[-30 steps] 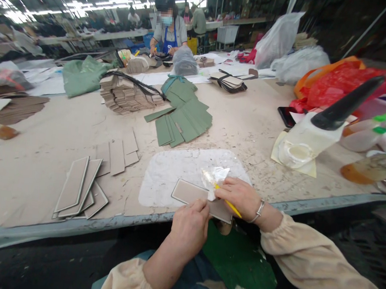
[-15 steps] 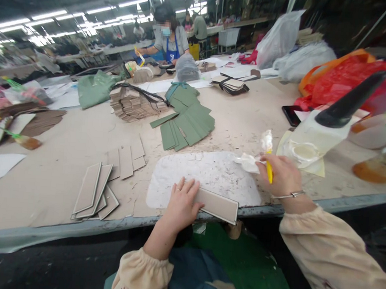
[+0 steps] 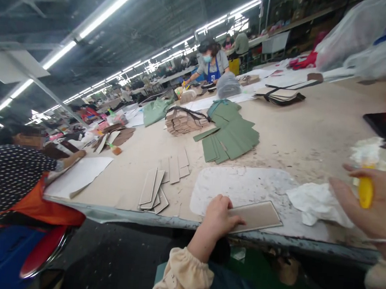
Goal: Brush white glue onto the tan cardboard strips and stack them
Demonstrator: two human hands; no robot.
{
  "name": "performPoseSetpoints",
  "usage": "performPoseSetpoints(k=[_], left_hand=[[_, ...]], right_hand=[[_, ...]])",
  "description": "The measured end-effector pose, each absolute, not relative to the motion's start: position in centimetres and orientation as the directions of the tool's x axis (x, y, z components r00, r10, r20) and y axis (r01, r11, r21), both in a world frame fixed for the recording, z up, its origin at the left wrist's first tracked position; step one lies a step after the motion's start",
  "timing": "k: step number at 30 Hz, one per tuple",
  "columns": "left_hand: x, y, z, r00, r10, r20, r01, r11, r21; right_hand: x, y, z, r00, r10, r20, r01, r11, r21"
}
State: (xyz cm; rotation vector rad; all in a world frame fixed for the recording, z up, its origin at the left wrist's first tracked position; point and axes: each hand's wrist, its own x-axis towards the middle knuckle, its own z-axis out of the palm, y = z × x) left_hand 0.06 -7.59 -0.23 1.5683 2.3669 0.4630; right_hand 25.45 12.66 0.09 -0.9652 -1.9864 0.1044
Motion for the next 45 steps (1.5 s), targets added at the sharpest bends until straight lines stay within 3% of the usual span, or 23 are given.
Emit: performPoseSetpoints(k=[1, 3, 10, 15, 24, 30, 34, 39, 42, 45], left_hand=[[0.0, -7.6, -0.3, -0.395, 0.917, -0.060, 0.828, 0.383, 0.410], [0.1, -7.5, -0.4, -0.425, 0.902, -0.073, 0.826, 0.420, 0.377], [0.7, -6.8, -1.9, -0.376, 0.926, 0.033, 0.921, 0.370, 0.125], [0.9, -7.1, -2.1, -0.333, 0.939, 0.086, 0.943, 0.329, 0.056], [1.1, -7.4, -2.1, -0.362, 0.928, 0.086, 0.930, 0.353, 0.101], [-0.2, -8.3, -1.1, -0.432, 0.902, 0.002, 0.861, 0.412, 0.299], [-4.0, -10.7, 1.4, -0.651, 0.759, -0.015, 0.701, 0.609, 0.371], [-12.5, -16.2, 5.4, -0.827, 0.559, 0.051, 0.552, 0.792, 0.261], [-17.0, -19.0, 7.3, -0.906, 0.415, 0.081, 0.423, 0.892, 0.160], [-19.2, -19.5, 7.7, -0.922, 0.369, 0.120, 0.381, 0.920, 0.096]], right_hand=[[24.9, 12.2, 0.2, -0.226, 0.699, 0.679, 0.676, 0.614, -0.408], [23.5, 11.2, 0.2, -0.242, 0.656, 0.715, 0.669, 0.646, -0.367], [16.9, 7.1, -1.5, -0.632, 0.543, 0.553, 0.426, 0.839, -0.337], [14.4, 6.5, -2.5, -0.661, 0.587, 0.467, 0.531, 0.806, -0.261], [13.1, 7.3, -5.0, -0.661, 0.610, 0.437, 0.615, 0.774, -0.150], [13.8, 8.0, -5.3, -0.588, 0.564, 0.579, 0.504, 0.816, -0.283], [14.6, 9.2, -3.6, -0.482, 0.594, 0.645, 0.449, 0.799, -0.400], [15.4, 9.3, -1.7, -0.398, 0.610, 0.685, 0.445, 0.781, -0.438], [15.5, 8.9, -1.7, -0.435, 0.579, 0.689, 0.408, 0.809, -0.422], [15.4, 8.8, -2.1, -0.492, 0.539, 0.684, 0.371, 0.840, -0.395]])
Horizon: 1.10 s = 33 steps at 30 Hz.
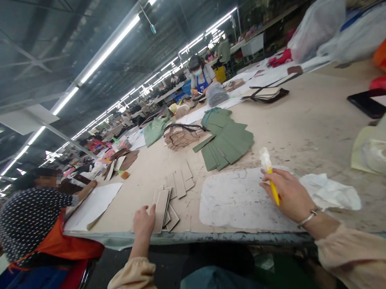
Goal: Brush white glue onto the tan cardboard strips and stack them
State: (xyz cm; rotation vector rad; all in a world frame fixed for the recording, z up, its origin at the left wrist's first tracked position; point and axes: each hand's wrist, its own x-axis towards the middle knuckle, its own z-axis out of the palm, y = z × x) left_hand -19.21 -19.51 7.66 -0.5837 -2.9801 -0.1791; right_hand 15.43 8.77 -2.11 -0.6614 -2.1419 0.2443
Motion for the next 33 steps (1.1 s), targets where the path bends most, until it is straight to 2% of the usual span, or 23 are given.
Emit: performPoseSetpoints(k=[7, 12, 17, 22, 27, 33], left_hand=[[-18.0, -12.6, 3.2, -0.815, 0.577, 0.043, 0.579, 0.812, 0.077], [-17.5, -8.8, 2.1, -0.772, 0.635, 0.022, 0.635, 0.770, 0.061], [-17.4, -4.2, 2.2, -0.732, 0.680, -0.034, 0.671, 0.730, 0.131], [-15.2, 2.8, 1.1, -0.678, 0.735, -0.013, 0.721, 0.668, 0.184], [-13.0, 7.7, 0.4, -0.664, 0.748, -0.002, 0.741, 0.659, 0.128], [-12.5, 8.8, 0.5, -0.650, 0.759, 0.024, 0.759, 0.648, 0.060]], right_hand=[[15.9, 8.9, -2.4, -0.526, 0.493, 0.693, 0.365, 0.867, -0.340], [17.0, 9.3, -2.3, -0.558, 0.478, 0.678, 0.354, 0.876, -0.327], [18.0, 9.6, -2.3, -0.539, 0.513, 0.668, 0.389, 0.855, -0.343], [18.3, 9.6, -2.2, -0.548, 0.516, 0.659, 0.402, 0.853, -0.333], [18.7, 9.4, -1.7, -0.586, 0.513, 0.628, 0.350, 0.858, -0.375], [20.1, 9.5, -3.0, -0.638, 0.521, 0.567, 0.314, 0.849, -0.425]])
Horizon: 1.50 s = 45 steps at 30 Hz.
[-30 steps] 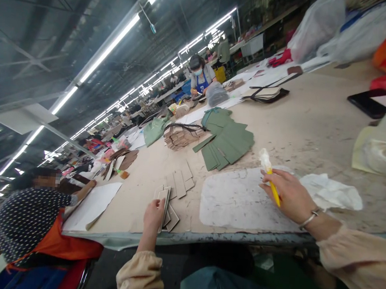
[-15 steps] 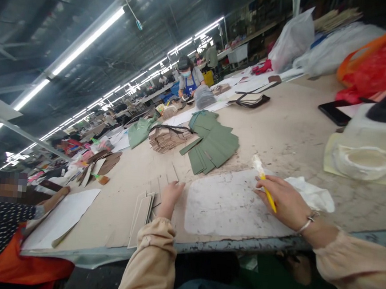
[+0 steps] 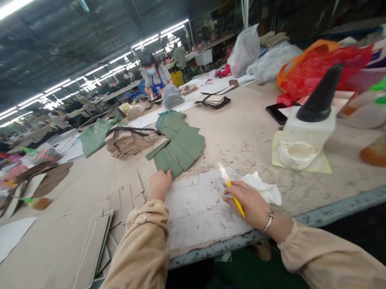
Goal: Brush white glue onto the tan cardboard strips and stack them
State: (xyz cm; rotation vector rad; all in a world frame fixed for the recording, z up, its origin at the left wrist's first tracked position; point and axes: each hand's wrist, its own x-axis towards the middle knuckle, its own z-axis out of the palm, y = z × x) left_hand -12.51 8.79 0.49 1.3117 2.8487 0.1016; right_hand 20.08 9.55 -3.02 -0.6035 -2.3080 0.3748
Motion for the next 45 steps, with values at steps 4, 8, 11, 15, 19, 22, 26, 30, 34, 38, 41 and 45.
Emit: performPoseSetpoints(k=[4, 8, 11, 15, 19, 22, 26, 30, 34, 38, 41, 45], left_hand=[[-13.2, 8.3, 1.4, -0.668, 0.741, 0.068, 0.744, 0.660, 0.105], [-13.8, 5.9, 3.7, -0.748, 0.619, 0.240, 0.663, 0.711, 0.234], [-13.3, 2.2, 5.5, -0.801, 0.513, 0.308, 0.599, 0.687, 0.411], [-10.5, -3.6, 5.9, -0.810, 0.574, 0.121, 0.423, 0.428, 0.799], [-6.4, -7.4, 3.6, -0.723, 0.686, -0.079, 0.266, 0.383, 0.885], [-3.6, -8.0, 1.3, -0.565, 0.778, -0.275, 0.036, 0.356, 0.934], [-1.1, -7.0, -0.9, -0.519, 0.818, -0.247, 0.198, 0.396, 0.897], [-0.5, -6.3, -1.8, -0.500, 0.850, -0.168, 0.531, 0.454, 0.716], [-1.0, -7.0, -1.5, -0.479, 0.878, 0.008, 0.764, 0.412, 0.496], [-1.9, -7.8, -1.1, -0.278, 0.946, 0.168, 0.905, 0.199, 0.376], [-2.1, -7.9, -1.1, -0.119, 0.985, 0.125, 0.948, 0.075, 0.310], [-1.9, -7.8, -1.4, -0.094, 0.995, 0.036, 0.961, 0.081, 0.263]], right_hand=[[21.4, 11.3, -4.3, -0.691, 0.483, 0.538, 0.340, 0.874, -0.348], [22.4, 13.0, -3.7, -0.601, 0.552, 0.578, 0.409, 0.834, -0.371], [22.8, 12.9, -2.2, -0.439, 0.670, 0.598, 0.302, 0.737, -0.604], [23.0, 12.3, -0.6, -0.251, 0.918, 0.307, -0.155, 0.275, -0.949], [23.2, 12.2, 0.3, -0.325, 0.945, 0.031, -0.517, -0.150, -0.842], [23.2, 11.8, 1.1, -0.407, 0.912, -0.050, -0.558, -0.291, -0.777], [23.1, 10.6, 1.7, -0.520, 0.842, -0.144, -0.436, -0.407, -0.803], [22.6, 9.5, 1.3, -0.601, 0.784, -0.155, -0.301, -0.402, -0.865], [21.9, 8.5, 0.5, -0.646, 0.752, -0.131, -0.229, -0.355, -0.906], [21.4, 7.5, -0.3, -0.686, 0.722, -0.088, -0.149, -0.259, -0.954], [20.8, 6.8, -0.6, -0.690, 0.713, -0.127, -0.013, -0.188, -0.982], [19.5, 5.9, -0.2, -0.669, 0.722, -0.179, 0.118, -0.135, -0.984]])
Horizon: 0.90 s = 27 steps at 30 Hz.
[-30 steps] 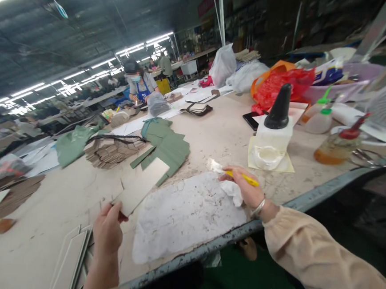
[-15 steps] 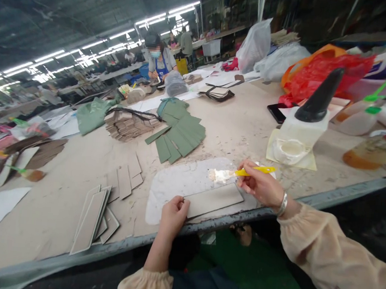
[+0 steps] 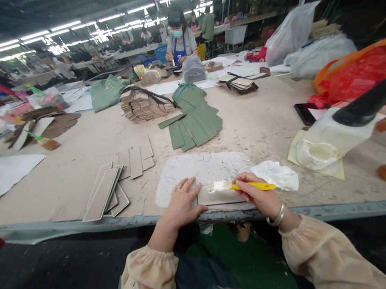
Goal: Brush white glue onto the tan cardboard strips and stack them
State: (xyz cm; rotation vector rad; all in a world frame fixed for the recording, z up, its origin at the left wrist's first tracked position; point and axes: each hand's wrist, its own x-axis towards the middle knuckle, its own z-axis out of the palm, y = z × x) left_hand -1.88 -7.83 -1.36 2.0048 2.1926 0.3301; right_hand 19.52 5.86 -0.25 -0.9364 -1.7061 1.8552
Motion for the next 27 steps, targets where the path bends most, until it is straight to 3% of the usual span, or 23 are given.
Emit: performPoseSetpoints(k=[16, 27], left_hand=[[-1.5, -7.6, -1.5, -0.196, 0.981, -0.009, 0.945, 0.191, 0.265], [-1.3, -7.5, -1.1, -0.236, 0.970, -0.060, 0.944, 0.244, 0.224]], right_hand=[[17.1, 4.9, 0.4, -0.636, 0.742, -0.212, 0.434, 0.117, -0.893], [20.9, 8.1, 1.8, -0.547, 0.812, -0.203, 0.493, 0.117, -0.862]])
